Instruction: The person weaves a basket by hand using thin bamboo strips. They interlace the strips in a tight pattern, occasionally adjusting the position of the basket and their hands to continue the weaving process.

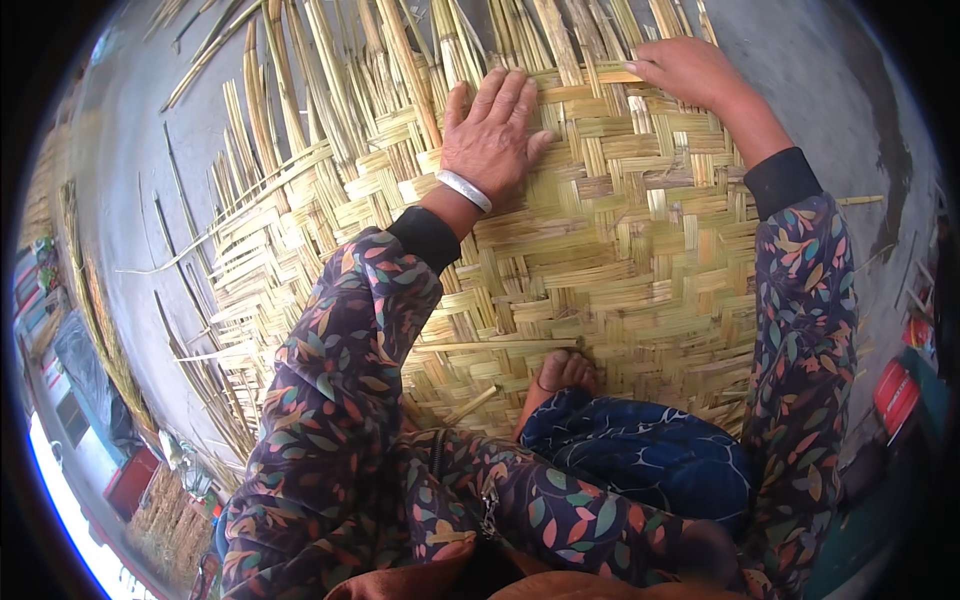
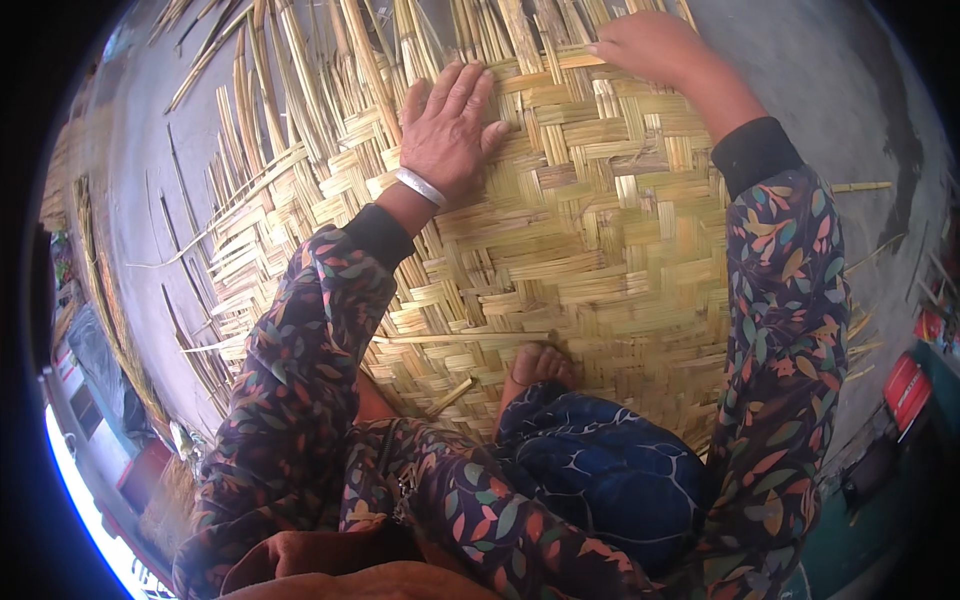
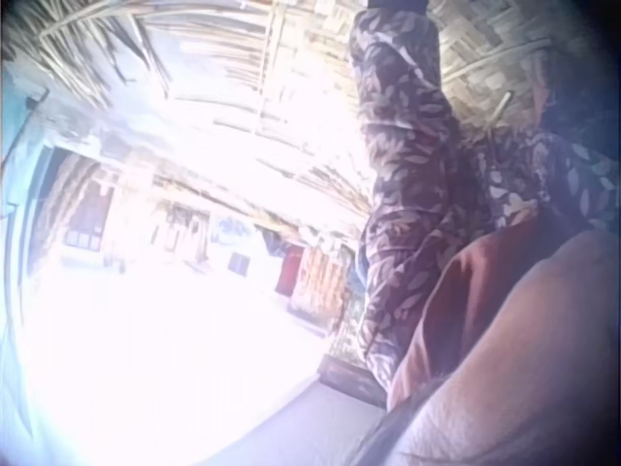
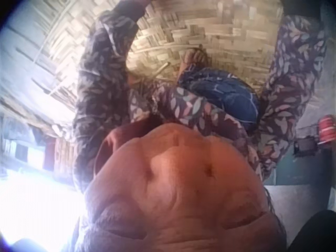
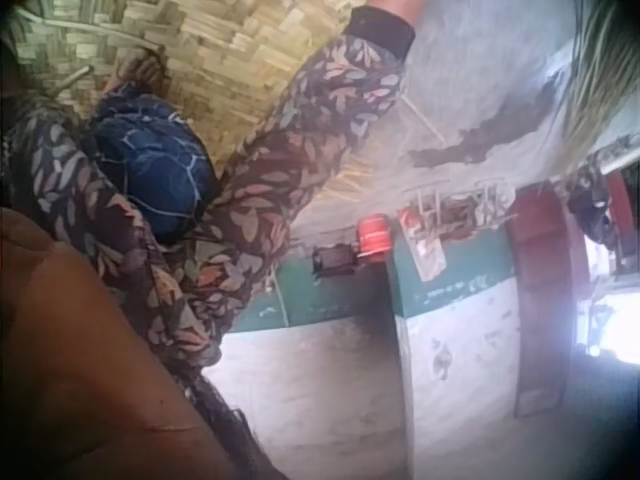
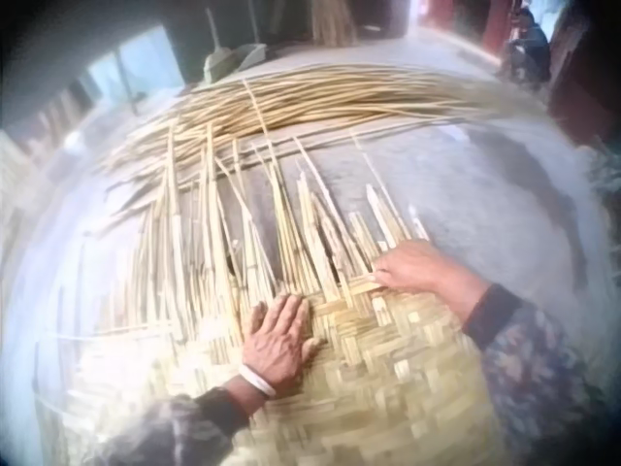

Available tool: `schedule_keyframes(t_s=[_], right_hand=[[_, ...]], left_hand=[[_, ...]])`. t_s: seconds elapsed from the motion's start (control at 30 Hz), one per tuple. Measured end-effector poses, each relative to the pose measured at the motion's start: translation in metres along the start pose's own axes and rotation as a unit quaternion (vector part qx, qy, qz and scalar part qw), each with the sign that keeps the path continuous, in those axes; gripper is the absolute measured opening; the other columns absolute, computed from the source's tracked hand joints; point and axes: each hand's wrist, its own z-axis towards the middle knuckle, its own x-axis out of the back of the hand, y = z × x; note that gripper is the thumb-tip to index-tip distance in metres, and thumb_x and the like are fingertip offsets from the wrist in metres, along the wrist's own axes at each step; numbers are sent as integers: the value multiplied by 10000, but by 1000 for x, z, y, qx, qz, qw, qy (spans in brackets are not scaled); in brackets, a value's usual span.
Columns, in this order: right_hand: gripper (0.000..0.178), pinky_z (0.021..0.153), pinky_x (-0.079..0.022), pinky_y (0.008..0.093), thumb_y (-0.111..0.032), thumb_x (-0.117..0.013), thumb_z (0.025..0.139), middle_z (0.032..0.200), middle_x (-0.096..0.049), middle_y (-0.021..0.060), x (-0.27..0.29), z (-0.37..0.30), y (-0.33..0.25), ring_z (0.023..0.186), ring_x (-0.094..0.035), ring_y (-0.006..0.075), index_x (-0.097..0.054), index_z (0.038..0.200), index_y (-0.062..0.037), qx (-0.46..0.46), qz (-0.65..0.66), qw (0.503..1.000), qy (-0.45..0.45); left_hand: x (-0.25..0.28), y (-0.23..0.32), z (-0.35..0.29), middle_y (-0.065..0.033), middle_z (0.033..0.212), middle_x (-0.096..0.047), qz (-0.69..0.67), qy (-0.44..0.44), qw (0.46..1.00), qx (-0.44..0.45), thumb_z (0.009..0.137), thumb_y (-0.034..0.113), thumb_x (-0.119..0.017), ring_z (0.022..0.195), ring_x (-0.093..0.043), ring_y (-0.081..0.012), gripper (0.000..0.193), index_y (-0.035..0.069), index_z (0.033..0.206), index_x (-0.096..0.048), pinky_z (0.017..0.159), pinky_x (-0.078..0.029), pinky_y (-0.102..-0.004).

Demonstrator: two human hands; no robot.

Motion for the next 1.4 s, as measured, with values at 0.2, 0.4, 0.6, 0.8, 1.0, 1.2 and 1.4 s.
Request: schedule_keyframes(t_s=[0.2, 0.4, 0.6, 0.8, 1.0, 1.2, 1.4], right_hand=[[378, 668, -451, 483, -444, -462, 908, 788, -630, 138, -4, 6, -21, 780, -587, 368, -605, 847, -100, 30, 22, 998, 55], [375, 641, -450, 482, -462, -479, 907, 727, -629, 123, 1, 5, -28, 735, -593, 363, -602, 856, -112, 16, 45, 994, 101], [255, 649, -476, 465, -338, -584, 809, 702, -634, 148, 26, 2, -40, 707, -619, 359, -635, 739, -99, 19, -32, 995, 92], [303, 610, -471, 473, -368, -570, 829, 648, -617, 151, 28, 10, -35, 657, -613, 362, -613, 705, -95, 92, -12, 981, 168], [275, 598, -472, 475, -362, -582, 823, 691, -625, 148, 46, 0, -50, 667, -605, 364, -621, 736, -103, 90, -35, 983, 158], [381, 610, -447, 464, -454, -493, 913, 682, -595, 141, 31, -14, -40, 692, -575, 369, -568, 820, -92, -20, 52, 995, 78], [388, 615, -449, 465, -443, -502, 916, 664, -577, 145, 25, -14, -40, 679, -561, 376, -548, 821, -69, 25, 39, 987, 152]], left_hand=[[-8, 11, 7, -84, 1395, -421, -81, 49, 993, 77, 899, 461, -507, 1347, -306, -251, 558, 87, 1312, -466, 1121, -134, -474], [-10, 24, 15, -80, 1285, -488, -157, 107, 973, 135, 810, 444, -641, 1296, -353, -260, 544, 94, 1207, -514, 1104, -139, -474], [-15, 22, 14, -83, 1252, -503, -157, 137, 969, 130, 805, 349, -661, 1269, -383, -264, 464, 104, 1171, -514, 1078, -175, -440], [-12, 23, 18, -82, 1235, -507, -148, 136, 971, 127, 804, 328, -663, 1253, -401, -264, 436, 117, 1156, -518, 1064, -195, -422], [-4, 20, 21, -46, 1172, -555, -134, 123, 972, 146, 815, 341, -648, 1188, -456, -254, 332, 166, 1086, -571, 1030, -249, -420], [26, -9, 61, -74, 947, -662, -145, 144, 975, 92, 881, 261, -577, 908, -620, -291, 164, 134, 933, -667, 836, -447, -431], [1, -42, 123, -136, 879, -704, -285, -63, 952, 93, 827, 241, -603, 766, -666, -303, 311, 62, 1072, -673, 704, -530, -367]])
